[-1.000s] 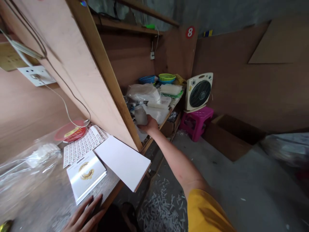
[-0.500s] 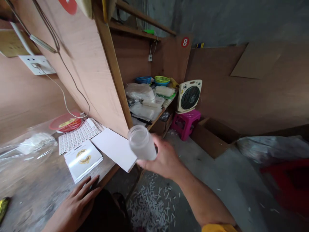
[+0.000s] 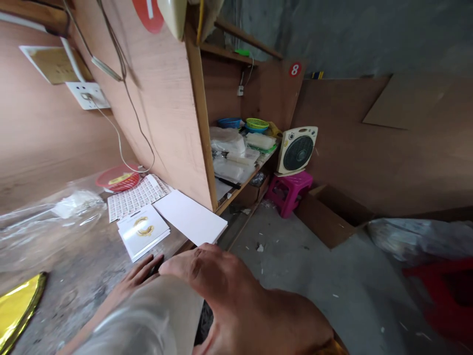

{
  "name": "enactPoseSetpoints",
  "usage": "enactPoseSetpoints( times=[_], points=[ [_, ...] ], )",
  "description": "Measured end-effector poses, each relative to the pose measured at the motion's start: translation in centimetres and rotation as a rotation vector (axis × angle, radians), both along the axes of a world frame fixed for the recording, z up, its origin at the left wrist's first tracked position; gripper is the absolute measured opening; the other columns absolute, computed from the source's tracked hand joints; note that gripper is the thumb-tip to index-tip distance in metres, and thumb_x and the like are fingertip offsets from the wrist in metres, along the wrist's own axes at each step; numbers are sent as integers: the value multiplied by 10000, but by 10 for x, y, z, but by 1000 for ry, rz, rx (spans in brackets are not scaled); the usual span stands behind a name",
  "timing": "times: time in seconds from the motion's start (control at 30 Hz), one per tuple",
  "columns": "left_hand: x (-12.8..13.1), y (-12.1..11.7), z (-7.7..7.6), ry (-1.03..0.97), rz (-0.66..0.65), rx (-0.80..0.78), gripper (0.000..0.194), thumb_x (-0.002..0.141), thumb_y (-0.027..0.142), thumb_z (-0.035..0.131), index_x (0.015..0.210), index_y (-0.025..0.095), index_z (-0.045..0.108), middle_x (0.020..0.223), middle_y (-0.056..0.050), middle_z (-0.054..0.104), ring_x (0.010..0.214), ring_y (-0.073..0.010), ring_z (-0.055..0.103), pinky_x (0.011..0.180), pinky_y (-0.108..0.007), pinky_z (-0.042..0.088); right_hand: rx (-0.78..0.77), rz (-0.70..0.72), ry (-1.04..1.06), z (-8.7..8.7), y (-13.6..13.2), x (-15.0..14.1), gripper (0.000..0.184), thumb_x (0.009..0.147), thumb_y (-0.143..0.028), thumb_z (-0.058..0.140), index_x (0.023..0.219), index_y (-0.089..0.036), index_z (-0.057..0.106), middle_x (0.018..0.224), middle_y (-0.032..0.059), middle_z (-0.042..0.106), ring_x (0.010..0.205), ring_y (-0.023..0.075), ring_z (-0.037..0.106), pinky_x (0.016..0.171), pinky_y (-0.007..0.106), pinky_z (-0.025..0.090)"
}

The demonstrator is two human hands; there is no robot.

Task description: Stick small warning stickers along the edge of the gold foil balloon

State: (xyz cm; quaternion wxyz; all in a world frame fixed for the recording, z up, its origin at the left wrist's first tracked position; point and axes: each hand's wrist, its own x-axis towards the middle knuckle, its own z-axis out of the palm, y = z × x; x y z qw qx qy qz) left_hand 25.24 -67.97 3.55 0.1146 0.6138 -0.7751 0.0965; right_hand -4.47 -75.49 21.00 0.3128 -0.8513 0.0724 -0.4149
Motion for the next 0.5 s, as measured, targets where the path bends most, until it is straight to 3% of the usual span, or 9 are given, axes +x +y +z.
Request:
enactPoseSetpoints(
  times=[0.2,0.5],
  points=[
    [5,0,-7,4,-54,-39,355,877,309,507,1201,264,646,1412,-84,526,1308,-323,450,1047,-457,430,34,-101,-101,7,18,8,574,769,-253,522,1322,-403,492,1101,-25,699,996,208,676,962,270,506],
    [5,0,-5,45,-78,-94,357,910,307,437,1186,253,656,1397,-72,544,1275,-294,496,1024,-402,454,-8,-31,-153,5,17,6,629,741,-247,677,1343,-323,509,1151,-1,684,1058,216,654,999,254,491]
  ],
)
